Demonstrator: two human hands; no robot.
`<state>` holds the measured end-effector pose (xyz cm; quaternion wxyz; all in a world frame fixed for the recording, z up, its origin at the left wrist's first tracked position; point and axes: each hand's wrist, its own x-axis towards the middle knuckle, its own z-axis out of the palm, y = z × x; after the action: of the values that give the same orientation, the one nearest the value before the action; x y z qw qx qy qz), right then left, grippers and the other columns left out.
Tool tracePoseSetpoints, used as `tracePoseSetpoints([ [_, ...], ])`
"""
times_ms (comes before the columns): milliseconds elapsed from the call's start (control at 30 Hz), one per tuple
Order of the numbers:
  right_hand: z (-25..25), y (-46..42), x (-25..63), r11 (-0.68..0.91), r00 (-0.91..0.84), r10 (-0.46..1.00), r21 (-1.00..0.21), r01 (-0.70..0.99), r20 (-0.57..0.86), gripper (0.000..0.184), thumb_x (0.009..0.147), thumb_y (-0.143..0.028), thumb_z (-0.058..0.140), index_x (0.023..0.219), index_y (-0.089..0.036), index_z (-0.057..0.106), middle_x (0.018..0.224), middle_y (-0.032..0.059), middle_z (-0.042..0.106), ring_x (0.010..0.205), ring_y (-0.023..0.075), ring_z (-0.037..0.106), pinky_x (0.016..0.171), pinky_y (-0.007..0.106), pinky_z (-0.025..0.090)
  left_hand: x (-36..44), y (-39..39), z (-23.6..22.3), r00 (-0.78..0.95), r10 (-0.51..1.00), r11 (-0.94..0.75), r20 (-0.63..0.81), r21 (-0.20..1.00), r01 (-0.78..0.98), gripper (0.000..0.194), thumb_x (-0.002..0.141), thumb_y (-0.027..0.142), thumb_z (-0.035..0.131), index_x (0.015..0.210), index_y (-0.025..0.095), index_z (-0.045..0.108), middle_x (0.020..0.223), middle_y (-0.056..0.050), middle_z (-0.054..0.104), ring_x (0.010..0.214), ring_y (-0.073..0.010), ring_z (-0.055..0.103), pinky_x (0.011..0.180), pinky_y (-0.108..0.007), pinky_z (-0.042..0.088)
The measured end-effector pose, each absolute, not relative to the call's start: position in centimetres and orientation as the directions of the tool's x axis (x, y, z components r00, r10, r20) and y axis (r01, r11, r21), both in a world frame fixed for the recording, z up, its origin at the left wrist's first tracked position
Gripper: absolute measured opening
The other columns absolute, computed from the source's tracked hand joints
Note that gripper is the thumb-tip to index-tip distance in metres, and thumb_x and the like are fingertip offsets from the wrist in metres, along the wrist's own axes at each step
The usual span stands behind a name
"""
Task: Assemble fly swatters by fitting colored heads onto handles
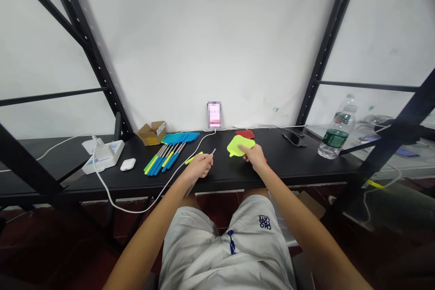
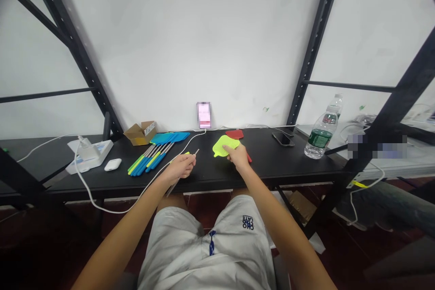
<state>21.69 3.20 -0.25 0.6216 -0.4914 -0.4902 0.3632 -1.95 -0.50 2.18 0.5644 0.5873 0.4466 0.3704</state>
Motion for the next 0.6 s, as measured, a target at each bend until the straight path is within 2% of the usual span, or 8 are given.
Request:
tracePoseSetpoints([
  [100, -0.4, 3.2, 22.2, 0.169, 0.241, 0.931, -0.909, 0.381, 0.275, 0.033, 0.065, -0.043, 0.075, 0.08, -0.017, 0.062, 0.072, 0.0053, 0.068, 0.046, 0.0135, 0.056, 0.045, 0.025, 0.041, -2.0, 0.0, 1.7, 0.333, 0.937, 0.092, -0.105, 0.994, 0.055, 0.029, 0.089, 0.036, 0.053, 0.069, 0.018, 0.043, 0.051, 0.01, 0.026, 0.036, -0.0015, 0.018, 0.038, -0.016, 0.009],
  [167, -0.1, 3.0, 22.4, 0.067, 0.273, 0.918, -0.79, 0.61, 0.289, 0.035, 0.067, -0.045, 0.074, 0.085, -0.017, 0.063, 0.083, 0.0096, 0.071, 0.065, 0.0201, 0.066, 0.058, 0.028, 0.048, -2.2, 0.3, 1.5, 0.354, 0.928, 0.11, -0.114, 0.993, 0.032, 0.023, 0.087, 0.032, 0.053, 0.071, 0.018, 0.044, 0.052, 0.009, 0.029, 0.037, -0.0015, 0.02, 0.037, -0.016, 0.01],
  [233, 0.2, 2.8, 22.6, -0.072, 0.325, 0.905, -0.653, 0.754, 0.275, 0.043, 0.069, -0.05, 0.072, 0.094, -0.016, 0.063, 0.095, 0.0155, 0.071, 0.085, 0.0274, 0.068, 0.069, 0.032, 0.05, -2.3, 0.4, 1.4, 0.383, 0.917, 0.107, -0.11, 0.994, 0.029, 0.019, 0.085, 0.028, 0.053, 0.072, 0.018, 0.045, 0.053, 0.009, 0.03, 0.037, -0.0016, 0.021, 0.037, -0.016, 0.01],
  [300, 0.5, 2.5, 22.5, -0.186, 0.365, 0.897, -0.538, 0.822, 0.248, 0.053, 0.072, -0.055, 0.068, 0.103, -0.013, 0.062, 0.101, 0.0207, 0.069, 0.094, 0.0323, 0.067, 0.075, 0.036, 0.05, -2.5, 0.5, 1.3, 0.405, 0.908, 0.096, -0.107, 0.994, 0.047, 0.016, 0.084, 0.027, 0.053, 0.074, 0.018, 0.046, 0.054, 0.008, 0.031, 0.037, -0.0018, 0.021, 0.037, -0.016, 0.01],
  [367, 0.6, 2.2, 22.3, -0.233, 0.37, 0.898, -0.455, 0.86, 0.239, 0.057, 0.076, -0.058, 0.063, 0.108, -0.01, 0.06, 0.103, 0.0232, 0.067, 0.096, 0.0339, 0.066, 0.078, 0.039, 0.05, -2.5, 0.4, 1.2, 0.414, 0.905, 0.081, -0.1, 0.995, 0.063, 0.015, 0.084, 0.028, 0.052, 0.075, 0.018, 0.046, 0.054, 0.008, 0.032, 0.038, -0.0021, 0.022, 0.037, -0.016, 0.01],
  [500, 0.3, 1.9, 21.9, -0.226, 0.323, 0.909, -0.34, 0.913, 0.263, 0.048, 0.084, -0.052, 0.056, 0.106, -0.01, 0.059, 0.102, 0.023, 0.067, 0.096, 0.0342, 0.066, 0.08, 0.041, 0.048, -2.5, 0.3, 1.1, 0.428, 0.901, 0.046, -0.075, 0.996, 0.077, 0.014, 0.084, 0.029, 0.051, 0.076, 0.019, 0.047, 0.055, 0.008, 0.033, 0.038, -0.003, 0.022, 0.036, -0.016, 0.012],
  [600, 0.2, 1.8, 21.7, -0.192, 0.311, 0.89, -0.345, 0.919, 0.333, 0.04, 0.088, -0.047, 0.052, 0.103, -0.011, 0.06, 0.094, 0.02, 0.068, 0.089, 0.0321, 0.067, 0.076, 0.038, 0.046, -2.5, 0.2, 1.0, 0.453, 0.89, 0.012, -0.056, 0.995, 0.098, 0.014, 0.084, 0.031, 0.051, 0.078, 0.019, 0.047, 0.055, 0.008, 0.034, 0.038, -0.0035, 0.023, 0.035, -0.016, 0.013],
])
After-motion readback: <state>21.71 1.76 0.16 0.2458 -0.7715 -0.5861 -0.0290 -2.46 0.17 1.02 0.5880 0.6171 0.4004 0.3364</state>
